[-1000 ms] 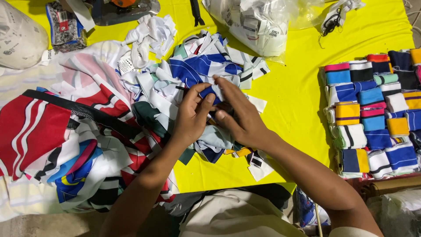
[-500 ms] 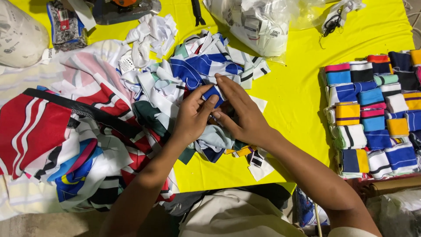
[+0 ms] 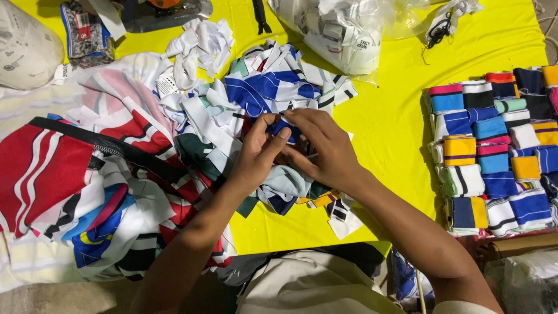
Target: The person folds small pieces of fabric, likely socks, one by one on a yellow table. They pick up each item, fold it neatly, and place it into a growing stack on the right side of the frame.
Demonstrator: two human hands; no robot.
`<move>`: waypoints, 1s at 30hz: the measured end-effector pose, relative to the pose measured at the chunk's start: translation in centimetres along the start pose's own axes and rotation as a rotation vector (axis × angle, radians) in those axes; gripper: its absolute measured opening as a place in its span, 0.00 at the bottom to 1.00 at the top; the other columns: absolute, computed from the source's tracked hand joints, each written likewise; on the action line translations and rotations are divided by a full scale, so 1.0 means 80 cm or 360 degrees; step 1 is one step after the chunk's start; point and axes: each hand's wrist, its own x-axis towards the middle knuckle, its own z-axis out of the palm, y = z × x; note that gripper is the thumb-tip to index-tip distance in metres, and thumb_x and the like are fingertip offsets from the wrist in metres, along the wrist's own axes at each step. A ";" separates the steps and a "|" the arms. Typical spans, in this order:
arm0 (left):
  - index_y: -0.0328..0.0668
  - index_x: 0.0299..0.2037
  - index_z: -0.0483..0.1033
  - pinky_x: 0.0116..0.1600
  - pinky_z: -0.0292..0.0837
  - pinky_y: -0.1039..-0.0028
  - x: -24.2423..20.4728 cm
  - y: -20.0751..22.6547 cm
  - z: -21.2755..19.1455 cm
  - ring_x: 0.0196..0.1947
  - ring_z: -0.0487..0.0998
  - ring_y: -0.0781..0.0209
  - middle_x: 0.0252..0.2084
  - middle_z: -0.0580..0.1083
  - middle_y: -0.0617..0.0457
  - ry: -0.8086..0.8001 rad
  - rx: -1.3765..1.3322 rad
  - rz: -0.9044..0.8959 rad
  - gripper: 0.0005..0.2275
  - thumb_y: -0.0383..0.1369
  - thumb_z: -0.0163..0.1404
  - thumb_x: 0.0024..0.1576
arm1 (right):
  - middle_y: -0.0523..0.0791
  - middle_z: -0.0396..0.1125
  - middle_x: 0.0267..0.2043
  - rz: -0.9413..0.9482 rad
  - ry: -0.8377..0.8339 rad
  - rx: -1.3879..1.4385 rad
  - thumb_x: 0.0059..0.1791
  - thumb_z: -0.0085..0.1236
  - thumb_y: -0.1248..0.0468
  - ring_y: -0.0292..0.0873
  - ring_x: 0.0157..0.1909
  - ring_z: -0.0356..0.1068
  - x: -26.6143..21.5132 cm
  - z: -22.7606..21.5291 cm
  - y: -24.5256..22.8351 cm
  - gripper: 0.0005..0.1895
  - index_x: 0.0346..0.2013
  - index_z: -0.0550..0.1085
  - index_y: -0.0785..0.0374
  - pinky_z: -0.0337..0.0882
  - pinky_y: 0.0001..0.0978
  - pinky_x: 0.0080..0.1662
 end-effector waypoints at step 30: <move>0.51 0.47 0.70 0.36 0.81 0.68 -0.024 0.006 0.030 0.28 0.84 0.50 0.27 0.80 0.47 -0.0119 0.2047 0.0865 0.08 0.32 0.56 0.61 | 0.58 0.74 0.32 0.0296 -0.0451 0.0123 0.51 0.61 0.73 0.57 0.30 0.78 0.023 -0.113 -0.072 0.12 0.49 0.80 0.68 0.79 0.45 0.37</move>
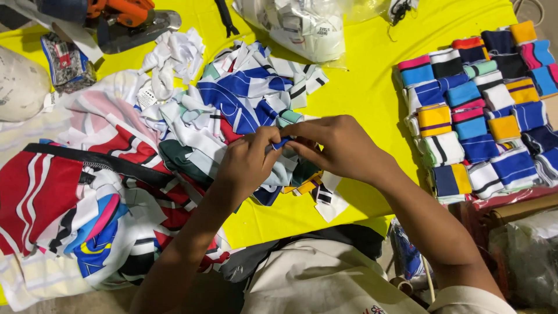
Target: The person folds small pieces of fabric, likely socks, one by one on a yellow table. They pick up each item, fold it neatly, and place it into a growing stack on the right side of the frame.
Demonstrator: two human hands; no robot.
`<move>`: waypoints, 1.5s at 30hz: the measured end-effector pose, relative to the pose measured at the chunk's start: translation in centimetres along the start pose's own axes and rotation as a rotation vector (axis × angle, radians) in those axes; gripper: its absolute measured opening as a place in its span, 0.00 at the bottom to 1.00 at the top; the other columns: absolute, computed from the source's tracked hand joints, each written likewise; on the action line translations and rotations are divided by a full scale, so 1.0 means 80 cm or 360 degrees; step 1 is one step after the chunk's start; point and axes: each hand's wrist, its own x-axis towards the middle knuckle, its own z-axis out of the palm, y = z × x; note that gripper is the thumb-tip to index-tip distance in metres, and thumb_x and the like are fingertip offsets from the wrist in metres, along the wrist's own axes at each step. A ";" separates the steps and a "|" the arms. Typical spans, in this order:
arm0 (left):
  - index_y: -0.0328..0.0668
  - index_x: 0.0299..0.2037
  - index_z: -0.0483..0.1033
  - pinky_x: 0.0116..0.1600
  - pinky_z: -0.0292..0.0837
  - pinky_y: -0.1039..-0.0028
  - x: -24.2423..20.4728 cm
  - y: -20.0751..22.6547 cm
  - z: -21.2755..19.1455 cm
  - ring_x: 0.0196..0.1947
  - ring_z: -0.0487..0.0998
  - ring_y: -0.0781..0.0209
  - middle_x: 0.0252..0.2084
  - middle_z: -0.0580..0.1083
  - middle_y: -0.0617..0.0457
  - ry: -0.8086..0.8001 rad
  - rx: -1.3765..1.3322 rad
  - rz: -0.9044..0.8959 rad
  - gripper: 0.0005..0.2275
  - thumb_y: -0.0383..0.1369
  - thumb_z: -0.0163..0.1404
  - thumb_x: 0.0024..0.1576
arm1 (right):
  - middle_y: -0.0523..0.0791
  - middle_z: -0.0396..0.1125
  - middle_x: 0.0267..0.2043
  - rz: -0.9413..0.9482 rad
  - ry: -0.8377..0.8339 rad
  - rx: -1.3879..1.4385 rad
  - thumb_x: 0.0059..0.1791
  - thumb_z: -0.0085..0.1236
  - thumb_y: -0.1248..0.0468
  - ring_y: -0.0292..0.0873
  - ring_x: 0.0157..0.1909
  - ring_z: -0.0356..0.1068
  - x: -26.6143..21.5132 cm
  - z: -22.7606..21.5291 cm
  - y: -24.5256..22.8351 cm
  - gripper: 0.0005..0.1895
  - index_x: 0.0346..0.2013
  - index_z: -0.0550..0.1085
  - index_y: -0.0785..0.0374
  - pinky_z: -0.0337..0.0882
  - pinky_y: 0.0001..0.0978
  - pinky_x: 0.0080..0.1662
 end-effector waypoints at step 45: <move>0.57 0.28 0.82 0.52 0.56 0.52 0.356 0.255 0.411 0.55 0.70 0.51 0.46 0.76 0.56 -0.0467 -0.0421 0.0189 0.03 0.40 0.58 0.50 | 0.58 0.73 0.46 0.1341 0.0699 -0.0521 0.60 0.63 0.76 0.51 0.48 0.76 -0.287 -0.270 0.217 0.14 0.58 0.70 0.73 0.76 0.44 0.49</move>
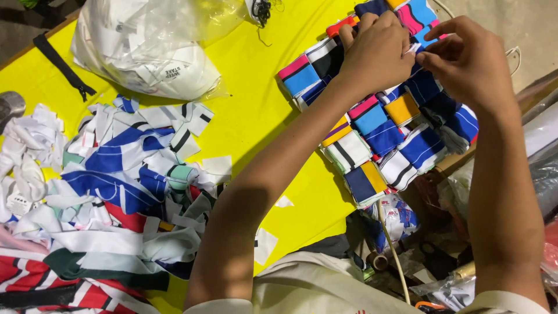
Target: The person folds small pieces of fabric, likely socks, one by one on a yellow table. They pick up each item, fold it neatly, and place it into a growing stack on the right side of the frame.
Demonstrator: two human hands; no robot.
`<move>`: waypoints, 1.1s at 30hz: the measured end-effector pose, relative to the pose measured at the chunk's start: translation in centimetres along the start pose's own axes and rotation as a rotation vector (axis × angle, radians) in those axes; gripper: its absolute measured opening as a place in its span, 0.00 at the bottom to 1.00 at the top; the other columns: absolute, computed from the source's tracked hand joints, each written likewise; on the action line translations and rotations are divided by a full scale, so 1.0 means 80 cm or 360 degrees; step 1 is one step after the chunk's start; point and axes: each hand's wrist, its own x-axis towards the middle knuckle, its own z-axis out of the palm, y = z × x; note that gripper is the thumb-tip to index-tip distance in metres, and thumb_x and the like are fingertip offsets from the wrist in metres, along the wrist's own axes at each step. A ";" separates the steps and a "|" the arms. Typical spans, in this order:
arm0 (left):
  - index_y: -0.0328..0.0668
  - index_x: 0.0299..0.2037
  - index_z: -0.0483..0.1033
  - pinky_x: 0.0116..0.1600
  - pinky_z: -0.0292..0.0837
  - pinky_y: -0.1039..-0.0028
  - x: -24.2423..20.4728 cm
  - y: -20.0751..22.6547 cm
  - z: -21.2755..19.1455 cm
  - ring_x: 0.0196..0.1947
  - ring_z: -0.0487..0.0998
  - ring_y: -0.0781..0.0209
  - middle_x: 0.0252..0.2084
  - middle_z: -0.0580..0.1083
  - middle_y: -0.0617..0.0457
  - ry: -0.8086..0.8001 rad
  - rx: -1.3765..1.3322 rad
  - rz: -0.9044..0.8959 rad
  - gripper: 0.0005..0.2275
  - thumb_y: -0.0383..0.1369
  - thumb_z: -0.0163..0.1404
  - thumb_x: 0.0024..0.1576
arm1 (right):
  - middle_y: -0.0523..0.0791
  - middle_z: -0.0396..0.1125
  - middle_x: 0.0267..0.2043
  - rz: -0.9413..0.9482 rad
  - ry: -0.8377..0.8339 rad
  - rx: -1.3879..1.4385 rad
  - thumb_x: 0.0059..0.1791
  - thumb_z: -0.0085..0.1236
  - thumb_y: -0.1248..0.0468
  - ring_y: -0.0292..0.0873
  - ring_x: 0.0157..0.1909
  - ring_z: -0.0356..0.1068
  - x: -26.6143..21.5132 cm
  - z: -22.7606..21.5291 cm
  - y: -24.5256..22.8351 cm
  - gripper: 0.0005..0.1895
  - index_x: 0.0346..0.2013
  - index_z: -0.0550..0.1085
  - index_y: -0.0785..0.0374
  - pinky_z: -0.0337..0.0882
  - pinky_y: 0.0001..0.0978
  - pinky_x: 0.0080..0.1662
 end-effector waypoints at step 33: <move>0.49 0.42 0.81 0.53 0.60 0.52 -0.372 -0.140 -0.349 0.49 0.71 0.46 0.46 0.74 0.53 0.0076 0.1048 0.0037 0.11 0.39 0.59 0.51 | 0.48 0.76 0.51 -0.0771 -0.0511 -0.0591 0.55 0.57 0.62 0.49 0.42 0.79 -0.048 0.135 -0.330 0.13 0.54 0.78 0.60 0.84 0.43 0.44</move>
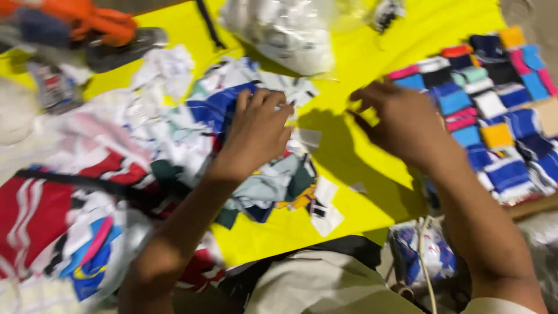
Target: The person folds small pieces of fabric, likely socks, one by one on a yellow table. They pick up each item, fold it neatly, and place it into a growing stack on the right side of the frame.
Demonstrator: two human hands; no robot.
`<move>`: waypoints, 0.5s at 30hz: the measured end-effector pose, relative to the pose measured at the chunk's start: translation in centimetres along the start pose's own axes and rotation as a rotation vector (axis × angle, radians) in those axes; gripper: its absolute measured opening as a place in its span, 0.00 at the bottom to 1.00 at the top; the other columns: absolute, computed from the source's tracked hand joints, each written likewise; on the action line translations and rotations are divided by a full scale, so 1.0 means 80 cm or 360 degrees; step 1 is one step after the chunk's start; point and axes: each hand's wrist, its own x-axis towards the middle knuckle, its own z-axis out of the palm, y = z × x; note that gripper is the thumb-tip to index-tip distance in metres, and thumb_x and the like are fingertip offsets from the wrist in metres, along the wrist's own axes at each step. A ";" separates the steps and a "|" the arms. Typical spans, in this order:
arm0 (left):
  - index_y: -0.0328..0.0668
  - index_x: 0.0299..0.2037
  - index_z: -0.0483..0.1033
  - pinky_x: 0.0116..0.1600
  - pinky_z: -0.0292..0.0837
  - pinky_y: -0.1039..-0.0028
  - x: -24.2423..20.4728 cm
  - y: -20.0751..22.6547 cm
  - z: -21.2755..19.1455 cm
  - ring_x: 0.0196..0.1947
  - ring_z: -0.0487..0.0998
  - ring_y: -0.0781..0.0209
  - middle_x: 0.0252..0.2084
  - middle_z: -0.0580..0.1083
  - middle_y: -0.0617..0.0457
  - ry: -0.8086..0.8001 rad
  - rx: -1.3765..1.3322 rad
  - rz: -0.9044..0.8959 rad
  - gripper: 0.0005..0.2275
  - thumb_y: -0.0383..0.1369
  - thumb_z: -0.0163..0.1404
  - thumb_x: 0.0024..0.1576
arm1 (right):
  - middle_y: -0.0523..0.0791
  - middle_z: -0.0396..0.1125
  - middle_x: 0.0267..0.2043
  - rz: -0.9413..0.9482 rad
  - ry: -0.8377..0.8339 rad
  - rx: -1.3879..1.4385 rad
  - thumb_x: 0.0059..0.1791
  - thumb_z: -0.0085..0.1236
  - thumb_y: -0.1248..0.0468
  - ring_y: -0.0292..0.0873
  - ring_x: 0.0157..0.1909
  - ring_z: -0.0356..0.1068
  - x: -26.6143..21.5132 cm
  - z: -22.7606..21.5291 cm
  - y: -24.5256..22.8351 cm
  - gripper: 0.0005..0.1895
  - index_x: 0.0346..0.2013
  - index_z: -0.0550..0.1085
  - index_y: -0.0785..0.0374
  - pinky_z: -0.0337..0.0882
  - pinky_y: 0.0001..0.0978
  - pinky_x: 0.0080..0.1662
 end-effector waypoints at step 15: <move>0.40 0.35 0.76 0.56 0.74 0.62 -0.113 -0.071 -0.017 0.50 0.81 0.45 0.49 0.77 0.50 0.0677 -0.0980 -0.0504 0.03 0.28 0.55 0.60 | 0.50 0.72 0.37 -0.0264 0.0220 0.1595 0.56 0.58 0.69 0.47 0.38 0.75 0.109 0.146 -0.042 0.07 0.48 0.78 0.64 0.76 0.42 0.46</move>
